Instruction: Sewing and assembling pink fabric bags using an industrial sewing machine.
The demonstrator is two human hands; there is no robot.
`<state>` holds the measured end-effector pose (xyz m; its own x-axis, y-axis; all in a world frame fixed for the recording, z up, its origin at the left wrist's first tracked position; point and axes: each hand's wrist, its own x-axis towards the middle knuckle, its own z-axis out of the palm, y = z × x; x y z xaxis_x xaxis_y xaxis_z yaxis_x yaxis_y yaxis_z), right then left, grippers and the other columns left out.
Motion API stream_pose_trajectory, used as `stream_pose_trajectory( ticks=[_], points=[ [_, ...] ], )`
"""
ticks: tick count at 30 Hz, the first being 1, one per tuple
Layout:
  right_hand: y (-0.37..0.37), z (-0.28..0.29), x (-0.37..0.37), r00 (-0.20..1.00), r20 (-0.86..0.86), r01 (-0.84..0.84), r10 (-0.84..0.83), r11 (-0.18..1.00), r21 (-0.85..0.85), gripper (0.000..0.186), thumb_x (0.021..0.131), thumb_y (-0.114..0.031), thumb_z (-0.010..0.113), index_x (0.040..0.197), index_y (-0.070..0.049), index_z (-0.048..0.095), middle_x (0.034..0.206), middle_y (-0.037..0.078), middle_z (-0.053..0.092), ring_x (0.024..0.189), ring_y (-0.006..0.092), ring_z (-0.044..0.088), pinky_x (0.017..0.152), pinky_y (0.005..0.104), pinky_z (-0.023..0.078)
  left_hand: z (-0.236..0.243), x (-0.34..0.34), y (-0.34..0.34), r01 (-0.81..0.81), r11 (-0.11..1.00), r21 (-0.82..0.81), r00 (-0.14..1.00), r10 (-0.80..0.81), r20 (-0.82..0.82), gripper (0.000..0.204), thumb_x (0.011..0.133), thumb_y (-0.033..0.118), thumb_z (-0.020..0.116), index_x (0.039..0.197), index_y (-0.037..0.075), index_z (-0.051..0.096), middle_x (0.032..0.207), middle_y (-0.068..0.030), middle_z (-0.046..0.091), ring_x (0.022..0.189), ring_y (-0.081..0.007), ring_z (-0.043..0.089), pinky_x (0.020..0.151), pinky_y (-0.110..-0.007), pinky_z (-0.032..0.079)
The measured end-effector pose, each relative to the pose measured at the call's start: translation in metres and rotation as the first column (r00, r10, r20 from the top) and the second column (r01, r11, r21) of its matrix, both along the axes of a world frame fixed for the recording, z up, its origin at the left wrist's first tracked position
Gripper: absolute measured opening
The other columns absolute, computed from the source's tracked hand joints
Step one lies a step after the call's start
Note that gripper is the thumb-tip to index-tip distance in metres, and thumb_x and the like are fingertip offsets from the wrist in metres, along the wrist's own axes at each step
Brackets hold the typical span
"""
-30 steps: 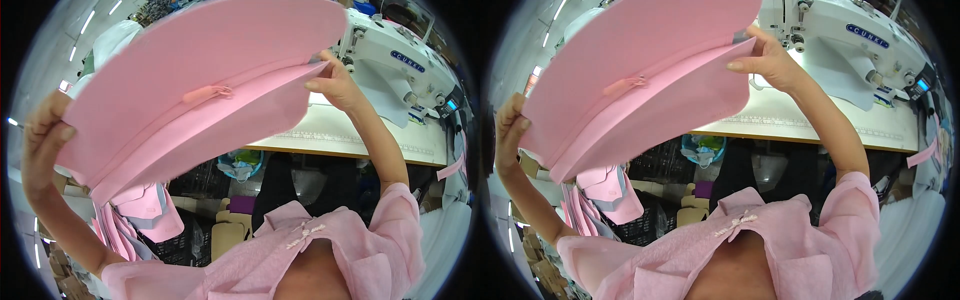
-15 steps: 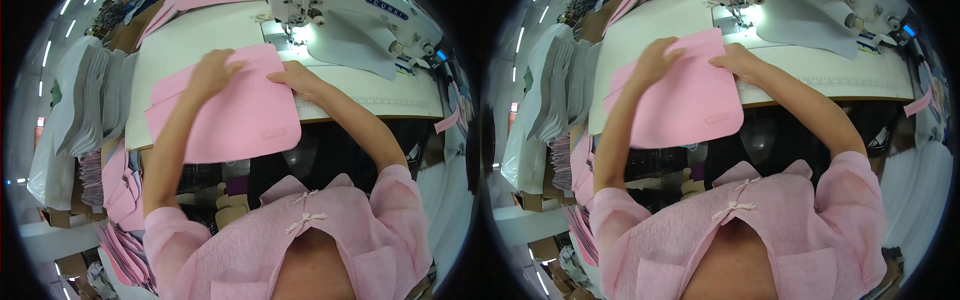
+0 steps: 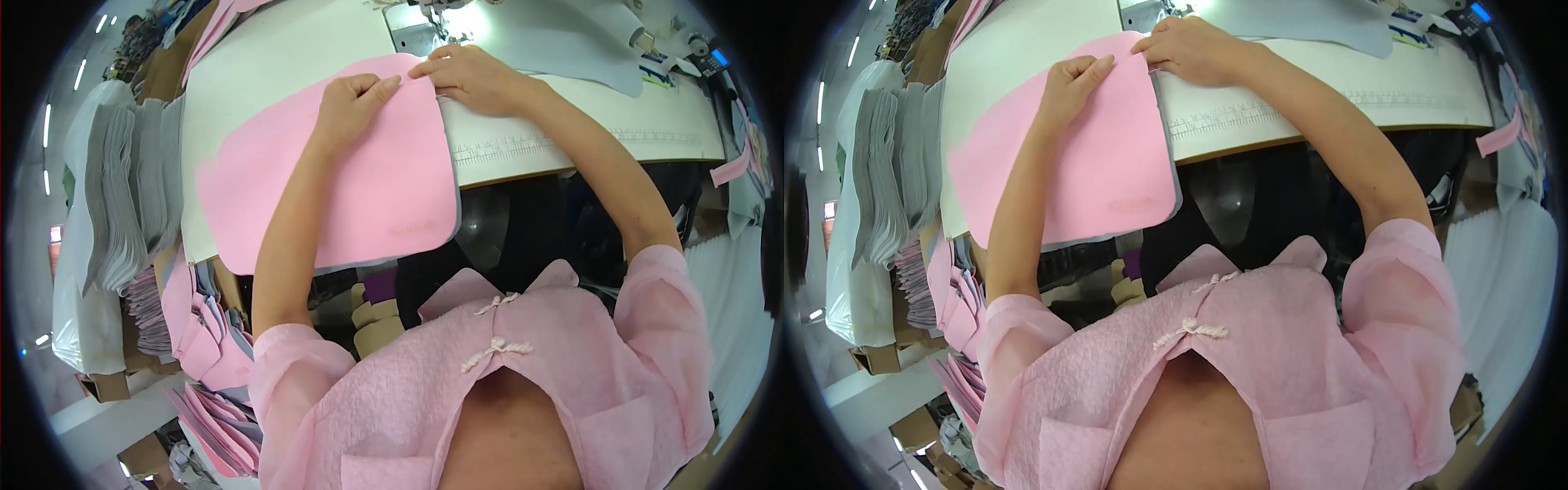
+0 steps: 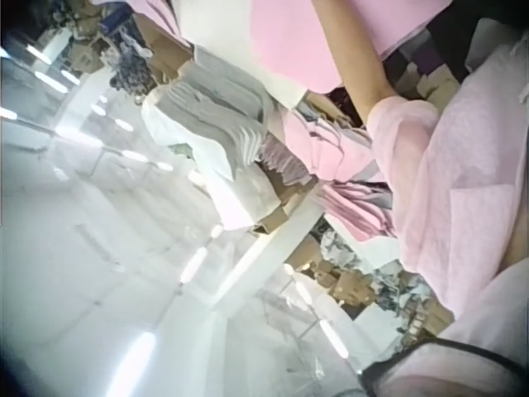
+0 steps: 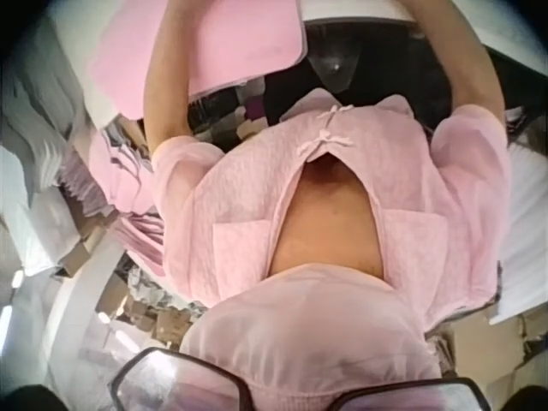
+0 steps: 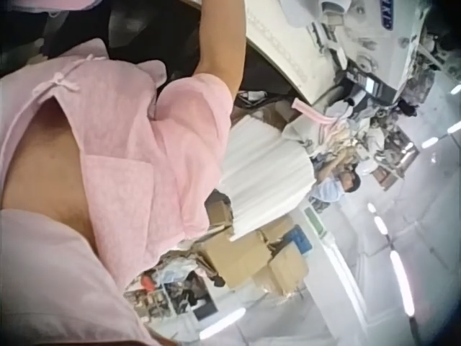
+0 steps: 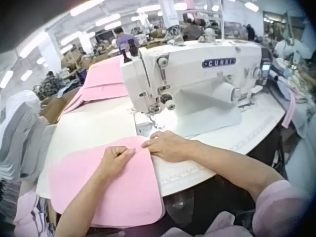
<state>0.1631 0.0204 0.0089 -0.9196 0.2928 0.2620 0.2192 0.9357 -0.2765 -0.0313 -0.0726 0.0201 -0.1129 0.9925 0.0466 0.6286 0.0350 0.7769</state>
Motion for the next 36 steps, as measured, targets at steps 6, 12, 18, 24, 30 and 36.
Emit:
stream_pose_trajectory(
  ticks=[6,12,18,24,30,36],
  points=[
    [-0.016,0.003,0.006,0.997,-0.039,0.073,-0.073,0.997,-0.023,0.030,0.084,-0.024,0.047,0.107,-0.007,0.057,0.116,0.007,0.052,0.111,0.0262,0.041,0.094,0.0376,0.031,-0.002,0.011,-0.006,0.006,0.993,0.121,0.932,0.038,-0.361,0.036,0.077,0.037,0.059,0.063,0.004,0.060,0.049,-0.0079,0.050,0.045,-0.0195,0.046,0.047,-0.033,0.037],
    [-0.080,-0.010,0.026,0.923,-0.386,0.035,0.003,0.995,0.093,0.026,0.073,-0.027,0.058,0.086,-0.004,0.058,0.092,0.010,0.056,0.091,0.0265,0.050,0.076,0.0376,0.040,-0.005,0.007,-0.006,0.011,0.989,0.150,0.945,0.038,-0.325,0.033,0.077,0.035,0.059,0.066,0.004,0.060,0.052,-0.0085,0.051,0.047,-0.0202,0.046,0.048,-0.032,0.037],
    [-0.113,-0.006,0.029,0.885,-0.451,0.088,-0.112,0.993,-0.073,0.039,0.075,-0.027,0.060,0.100,0.001,0.052,0.082,0.011,0.057,0.085,0.0275,0.052,0.077,0.0368,0.039,-0.001,0.007,-0.004,0.013,0.996,0.088,0.956,0.014,-0.293,0.031,0.077,0.033,0.060,0.068,0.003,0.060,0.054,-0.0074,0.051,0.050,-0.0145,0.046,0.050,-0.029,0.037],
    [-0.114,0.000,0.022,0.880,-0.403,0.103,-0.250,0.930,-0.353,0.034,0.076,-0.019,0.056,0.105,-0.002,0.050,0.082,0.013,0.058,0.080,0.0287,0.052,0.073,0.0380,0.041,-0.001,0.003,-0.003,-0.018,1.000,0.026,0.966,0.024,-0.258,0.032,0.078,0.032,0.061,0.067,0.002,0.059,0.054,-0.0056,0.051,0.051,-0.0128,0.044,0.050,-0.027,0.037],
    [-0.110,-0.007,0.012,0.777,-0.483,0.025,-0.404,0.786,-0.618,0.020,0.074,-0.005,0.056,0.092,-0.002,0.049,0.079,0.015,0.059,0.075,0.0306,0.057,0.070,0.0362,0.045,0.002,0.004,-0.004,-0.020,1.000,0.012,0.961,0.022,-0.274,0.032,0.078,0.032,0.060,0.068,0.002,0.059,0.055,-0.0051,0.051,0.051,-0.0117,0.044,0.051,-0.026,0.037],
    [-0.109,-0.008,0.007,0.795,-0.512,0.155,-0.324,0.926,-0.345,0.025,0.070,-0.016,0.063,0.087,0.001,0.053,0.085,0.015,0.057,0.079,0.0279,0.054,0.072,0.0344,0.044,-0.001,0.005,-0.005,0.010,0.996,0.083,0.972,0.010,-0.236,0.032,0.078,0.032,0.060,0.069,0.002,0.060,0.055,-0.0050,0.051,0.052,-0.0124,0.045,0.052,-0.027,0.037]
  ],
)
